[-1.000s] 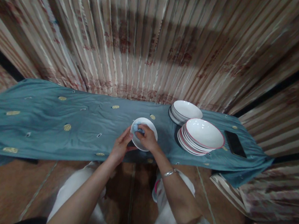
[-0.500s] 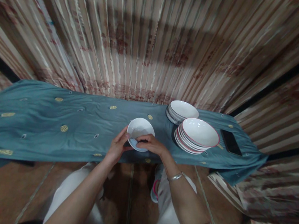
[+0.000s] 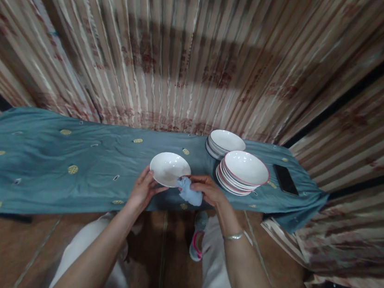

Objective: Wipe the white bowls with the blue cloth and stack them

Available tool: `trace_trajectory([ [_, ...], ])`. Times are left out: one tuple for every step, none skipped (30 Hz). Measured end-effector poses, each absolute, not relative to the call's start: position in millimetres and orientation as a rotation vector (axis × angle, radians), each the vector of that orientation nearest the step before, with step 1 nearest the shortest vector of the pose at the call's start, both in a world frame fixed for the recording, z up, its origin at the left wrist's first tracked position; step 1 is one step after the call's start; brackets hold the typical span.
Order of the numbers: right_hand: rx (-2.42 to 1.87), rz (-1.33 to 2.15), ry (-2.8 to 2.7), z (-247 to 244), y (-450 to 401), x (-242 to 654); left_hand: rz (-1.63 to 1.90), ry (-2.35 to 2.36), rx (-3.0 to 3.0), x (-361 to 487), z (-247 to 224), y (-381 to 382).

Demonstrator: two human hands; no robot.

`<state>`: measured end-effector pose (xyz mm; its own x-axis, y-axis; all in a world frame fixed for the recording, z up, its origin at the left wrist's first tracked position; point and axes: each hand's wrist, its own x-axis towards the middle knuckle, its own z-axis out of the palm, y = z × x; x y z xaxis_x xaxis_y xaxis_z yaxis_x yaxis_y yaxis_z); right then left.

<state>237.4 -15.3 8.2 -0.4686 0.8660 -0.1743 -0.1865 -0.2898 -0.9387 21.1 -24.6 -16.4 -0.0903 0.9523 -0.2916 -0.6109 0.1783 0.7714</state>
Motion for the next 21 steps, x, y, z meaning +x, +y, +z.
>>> trace_trajectory([
  [-0.941, 1.836, -1.212, 8, -16, 242, 1.391, 0.950, 0.453, 22, -15, -25],
  [-0.953, 1.822, -1.227, 8, -18, 247, 1.398, 0.946, 0.444, 22, -14, -25],
  [-0.964, 1.797, -1.248, 8, -19, 251, 1.403, 0.943, 0.439, 23, -12, -25],
  [-0.977, 1.769, -1.272, 8, -20, 256, 1.405, 0.942, 0.436, 24, -9, -26],
  [-0.997, 1.739, -1.297, 8, -22, 259, 1.404, 0.940, 0.438, 25, -6, -27],
  [-1.024, 1.705, -1.324, 8, -23, 263, 1.401, 0.939, 0.442, 26, -3, -27],
  [-1.056, 1.665, -1.358, 8, -24, 266, 1.399, 0.939, 0.446, 28, -1, -28],
  [-1.084, 1.620, -1.398, 9, -26, 269, 1.399, 0.938, 0.447, 30, 2, -29],
  [-1.102, 1.573, -1.442, 10, -27, 271, 1.401, 0.934, 0.448, 32, 4, -30],
  [-1.101, 1.525, -1.487, 11, -27, 273, 1.402, 0.928, 0.450, 34, 7, -30],
  [-1.083, 1.479, -1.525, 13, -28, 275, 1.402, 0.916, 0.456, 37, 8, -31],
  [-1.054, 1.442, -1.554, 14, -28, 276, 1.400, 0.900, 0.464, 39, 10, -32],
  [-1.024, 1.413, -1.572, 16, -28, 277, 1.396, 0.882, 0.474, 41, 12, -32],
  [-1.003, 1.388, -1.582, 18, -28, 277, 1.393, 0.867, 0.483, 43, 13, -32],
  [-0.992, 1.364, -1.589, 19, -28, 277, 1.392, 0.857, 0.488, 45, 15, -33],
  [-0.990, 1.341, -1.595, 20, -28, 277, 1.394, 0.851, 0.491, 47, 16, -33],
  [-0.994, 1.321, -1.600, 20, -28, 277, 1.398, 0.849, 0.493, 49, 18, -33],
  [-1.001, 1.303, -1.604, 20, -28, 277, 1.401, 0.847, 0.495, 50, 19, -33],
  [-1.008, 1.284, -1.605, 20, -29, 277, 1.402, 0.845, 0.500, 51, 21, -33],
  [-1.014, 1.266, -1.606, 20, -30, 276, 1.402, 0.841, 0.507, 52, 23, -33],
  [-1.022, 1.244, -1.605, 20, -31, 276, 1.401, 0.837, 0.516, 54, 25, -34],
])
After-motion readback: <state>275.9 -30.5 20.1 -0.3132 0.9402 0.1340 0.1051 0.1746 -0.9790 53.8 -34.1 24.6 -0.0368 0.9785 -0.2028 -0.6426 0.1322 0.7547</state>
